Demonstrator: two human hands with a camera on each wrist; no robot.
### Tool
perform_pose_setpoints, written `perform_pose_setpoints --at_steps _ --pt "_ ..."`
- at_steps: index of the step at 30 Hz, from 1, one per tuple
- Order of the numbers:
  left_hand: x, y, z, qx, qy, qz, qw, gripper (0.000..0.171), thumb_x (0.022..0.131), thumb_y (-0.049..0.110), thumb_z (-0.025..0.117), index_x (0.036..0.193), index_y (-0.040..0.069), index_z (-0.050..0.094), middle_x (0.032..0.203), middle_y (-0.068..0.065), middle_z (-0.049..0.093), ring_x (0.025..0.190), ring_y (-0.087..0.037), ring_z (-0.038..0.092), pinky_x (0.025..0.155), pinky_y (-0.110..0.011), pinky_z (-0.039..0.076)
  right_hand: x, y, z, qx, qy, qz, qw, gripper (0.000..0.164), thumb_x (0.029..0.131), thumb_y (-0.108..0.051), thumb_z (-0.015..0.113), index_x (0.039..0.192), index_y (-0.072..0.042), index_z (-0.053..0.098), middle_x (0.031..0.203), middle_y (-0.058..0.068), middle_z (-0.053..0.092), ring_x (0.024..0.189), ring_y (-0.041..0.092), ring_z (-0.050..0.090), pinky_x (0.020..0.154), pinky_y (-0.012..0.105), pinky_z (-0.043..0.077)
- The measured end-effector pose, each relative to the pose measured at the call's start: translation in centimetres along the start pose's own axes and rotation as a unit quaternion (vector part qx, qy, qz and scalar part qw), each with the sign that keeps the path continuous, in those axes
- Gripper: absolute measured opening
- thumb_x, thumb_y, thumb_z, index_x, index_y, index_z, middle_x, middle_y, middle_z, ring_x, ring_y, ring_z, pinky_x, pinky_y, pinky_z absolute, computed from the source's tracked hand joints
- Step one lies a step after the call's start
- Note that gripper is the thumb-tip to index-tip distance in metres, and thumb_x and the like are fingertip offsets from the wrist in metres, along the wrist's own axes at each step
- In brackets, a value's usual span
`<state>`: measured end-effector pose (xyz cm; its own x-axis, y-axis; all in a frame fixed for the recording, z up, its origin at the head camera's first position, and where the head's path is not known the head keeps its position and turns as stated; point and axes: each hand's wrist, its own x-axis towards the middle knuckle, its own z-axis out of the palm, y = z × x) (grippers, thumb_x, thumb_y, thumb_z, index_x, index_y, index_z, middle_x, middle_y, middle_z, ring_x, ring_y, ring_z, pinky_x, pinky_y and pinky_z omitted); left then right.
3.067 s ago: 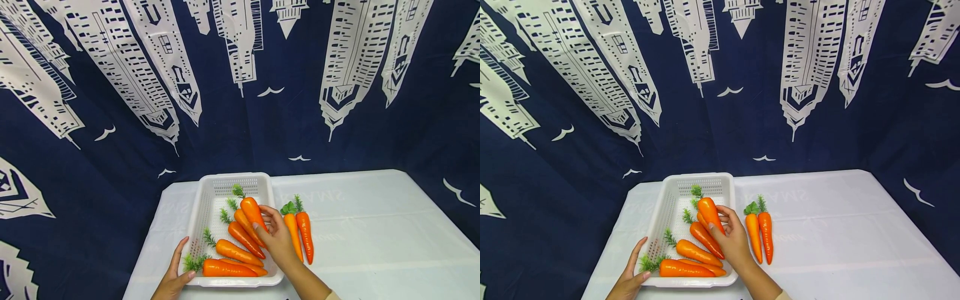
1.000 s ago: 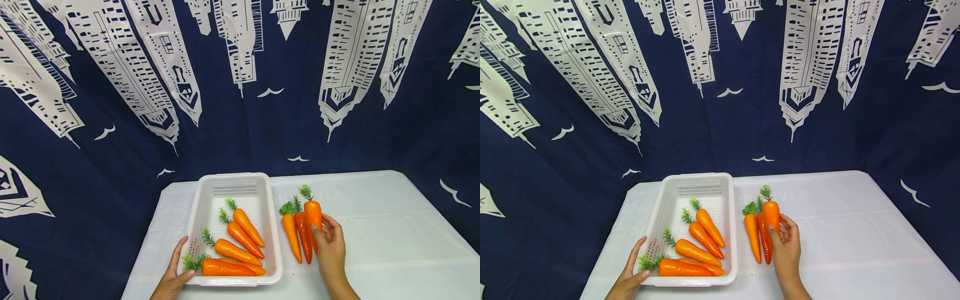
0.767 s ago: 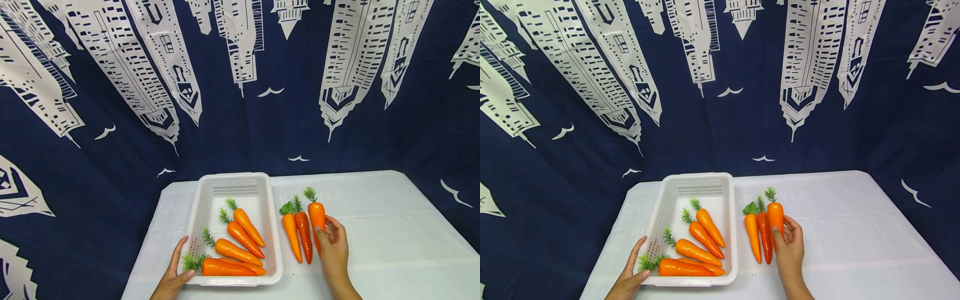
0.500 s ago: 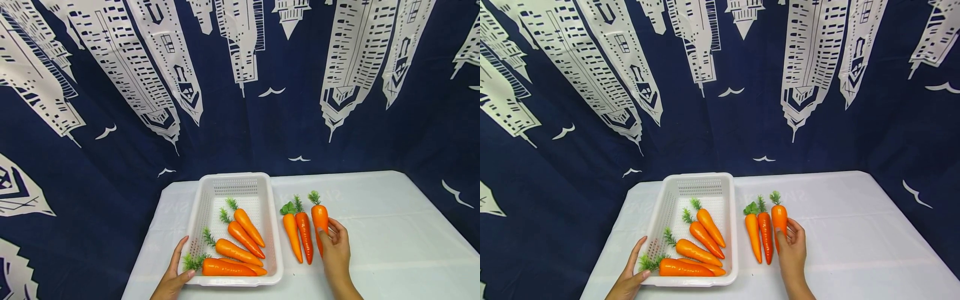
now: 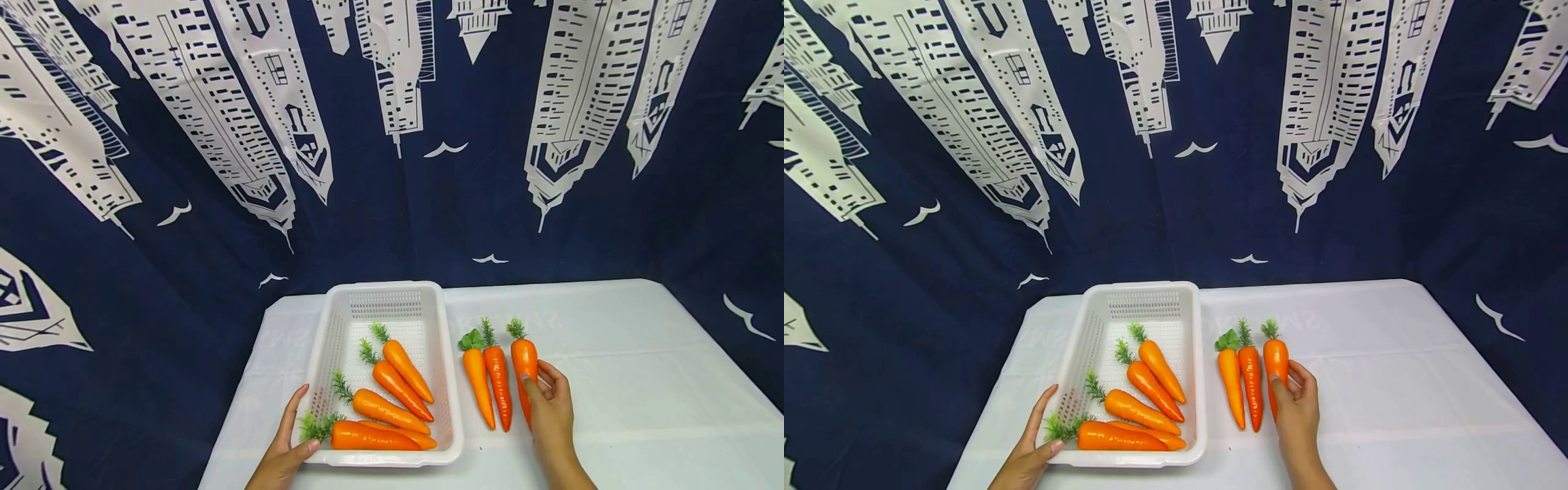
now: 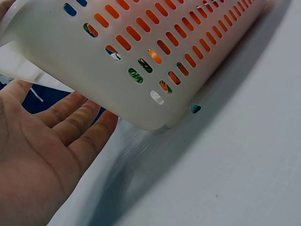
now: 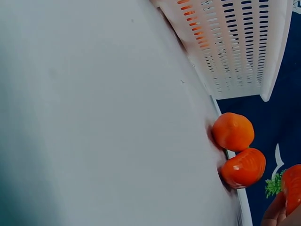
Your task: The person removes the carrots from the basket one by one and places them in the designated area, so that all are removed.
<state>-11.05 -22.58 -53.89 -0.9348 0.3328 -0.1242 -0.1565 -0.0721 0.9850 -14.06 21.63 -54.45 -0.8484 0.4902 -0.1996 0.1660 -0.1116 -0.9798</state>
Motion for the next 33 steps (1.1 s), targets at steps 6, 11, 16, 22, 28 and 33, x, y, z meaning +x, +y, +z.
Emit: perform_pose_setpoints --at_steps 6,11,16,22,28,33 --pt "-0.06 0.05 0.08 -0.002 -0.004 0.002 1.0000 0.091 0.098 0.010 0.058 0.162 0.036 -0.001 0.166 -0.011 -0.014 0.130 0.016 0.034 0.101 -0.012 0.037 0.00 0.02 -0.25 -0.007 -0.006 0.008 1.000 0.062 0.101 -0.030 0.061 0.154 -0.016 0.033 0.132 -0.017 0.042 0.104 -0.009 0.050 0.078 0.007 0.046" --pt "-0.11 0.16 0.19 0.001 0.002 -0.001 1.0000 0.091 0.098 0.011 0.059 0.162 0.036 -0.001 0.166 -0.011 -0.014 0.129 0.015 0.034 0.101 -0.012 0.037 0.11 0.12 -0.36 -0.014 -0.013 0.009 1.000 0.064 0.100 -0.031 0.062 0.154 -0.015 0.032 0.133 -0.017 0.041 0.105 -0.007 0.050 0.078 0.009 0.047" --pt "-0.11 0.14 0.18 0.006 0.005 0.001 1.0000 0.091 0.098 0.011 0.059 0.162 0.036 -0.001 0.166 -0.011 -0.016 0.128 0.018 0.033 0.100 -0.011 0.036 0.19 0.06 -0.33 -0.021 -0.006 0.016 1.000 0.062 0.100 -0.032 0.062 0.152 -0.015 0.033 0.134 -0.015 0.041 0.105 -0.004 0.050 0.078 0.009 0.047" --pt "-0.04 0.20 0.28 0.031 0.024 -0.002 0.9992 0.091 0.097 0.013 0.061 0.162 0.036 0.002 0.167 -0.011 -0.014 0.146 -0.013 0.018 0.109 -0.029 0.031 0.55 0.43 -0.44 -0.043 -0.016 0.024 0.999 0.062 0.100 -0.031 0.062 0.152 -0.014 0.034 0.142 -0.003 0.041 0.100 -0.010 0.051 0.077 0.009 0.047" --pt "-0.08 0.26 0.23 0.026 0.013 -0.001 0.9996 0.090 0.098 0.013 0.059 0.162 0.037 0.001 0.167 -0.010 -0.016 0.134 0.007 0.025 0.106 -0.021 0.032 0.65 0.57 -0.39 -0.083 -0.018 0.016 0.996 0.062 0.101 -0.032 0.061 0.152 -0.009 0.034 0.150 0.011 0.040 0.094 -0.009 0.051 0.074 0.010 0.048" --pt "-0.07 0.23 0.20 0.020 0.012 -0.001 0.9997 0.090 0.098 0.013 0.059 0.162 0.037 0.000 0.167 -0.009 -0.015 0.136 0.008 0.026 0.108 -0.022 0.033 0.85 0.52 -0.55 -0.125 -0.027 0.012 0.992 0.063 0.101 -0.033 0.059 0.152 -0.006 0.034 0.149 0.016 0.041 0.091 -0.009 0.048 0.073 0.010 0.048"
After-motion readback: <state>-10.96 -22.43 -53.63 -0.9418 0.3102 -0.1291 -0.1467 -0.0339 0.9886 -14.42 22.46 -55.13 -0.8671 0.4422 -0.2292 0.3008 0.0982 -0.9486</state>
